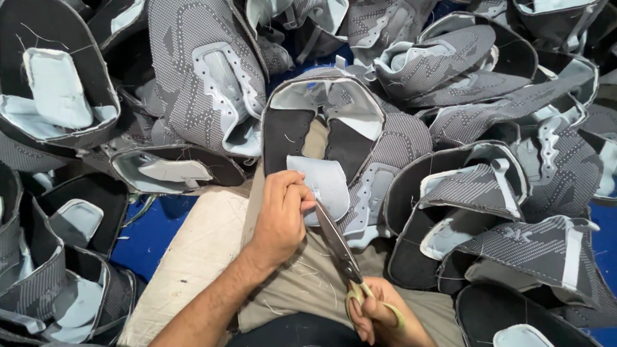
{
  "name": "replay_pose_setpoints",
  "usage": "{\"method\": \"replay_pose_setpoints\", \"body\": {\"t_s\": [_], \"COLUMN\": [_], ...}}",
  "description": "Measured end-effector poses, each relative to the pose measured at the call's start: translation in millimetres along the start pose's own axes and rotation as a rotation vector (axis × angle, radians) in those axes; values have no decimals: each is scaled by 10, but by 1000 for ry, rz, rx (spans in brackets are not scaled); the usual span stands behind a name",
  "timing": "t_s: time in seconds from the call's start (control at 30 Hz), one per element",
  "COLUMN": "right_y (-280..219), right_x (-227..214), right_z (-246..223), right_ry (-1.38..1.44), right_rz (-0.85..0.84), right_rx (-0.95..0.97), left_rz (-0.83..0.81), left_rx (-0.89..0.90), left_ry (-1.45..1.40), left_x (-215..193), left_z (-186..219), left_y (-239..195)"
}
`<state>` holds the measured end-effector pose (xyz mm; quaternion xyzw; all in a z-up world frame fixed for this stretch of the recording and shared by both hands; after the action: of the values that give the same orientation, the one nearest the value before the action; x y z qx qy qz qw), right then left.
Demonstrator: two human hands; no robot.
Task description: The person trims excess material and threads from shoe uppers using scissors.
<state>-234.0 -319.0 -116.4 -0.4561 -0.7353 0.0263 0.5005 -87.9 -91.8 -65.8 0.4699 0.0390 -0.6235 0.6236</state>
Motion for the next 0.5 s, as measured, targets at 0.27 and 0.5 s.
{"method": "replay_pose_setpoints", "body": {"t_s": [0.27, 0.5], "right_y": [53, 192], "right_x": [-99, -183], "right_z": [163, 258], "right_ry": [-59, 106], "right_rz": [-22, -20], "right_rx": [-96, -115], "left_rz": [24, 350], "left_rx": [-93, -81], "left_ry": [-193, 205], "left_x": [43, -605], "left_z": [-244, -239], "left_y": [-148, 375]}}
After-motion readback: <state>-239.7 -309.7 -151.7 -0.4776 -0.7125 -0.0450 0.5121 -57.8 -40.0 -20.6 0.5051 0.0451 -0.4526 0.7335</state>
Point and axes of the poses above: each hand's wrist, its own y-axis towards the middle knuckle, its own x-axis out of the palm, z = x × y, the point moved 1 cm from there along y, towards the middle knuckle, and after that the axes turned 7 degrees about y, right-handed, at the moved point
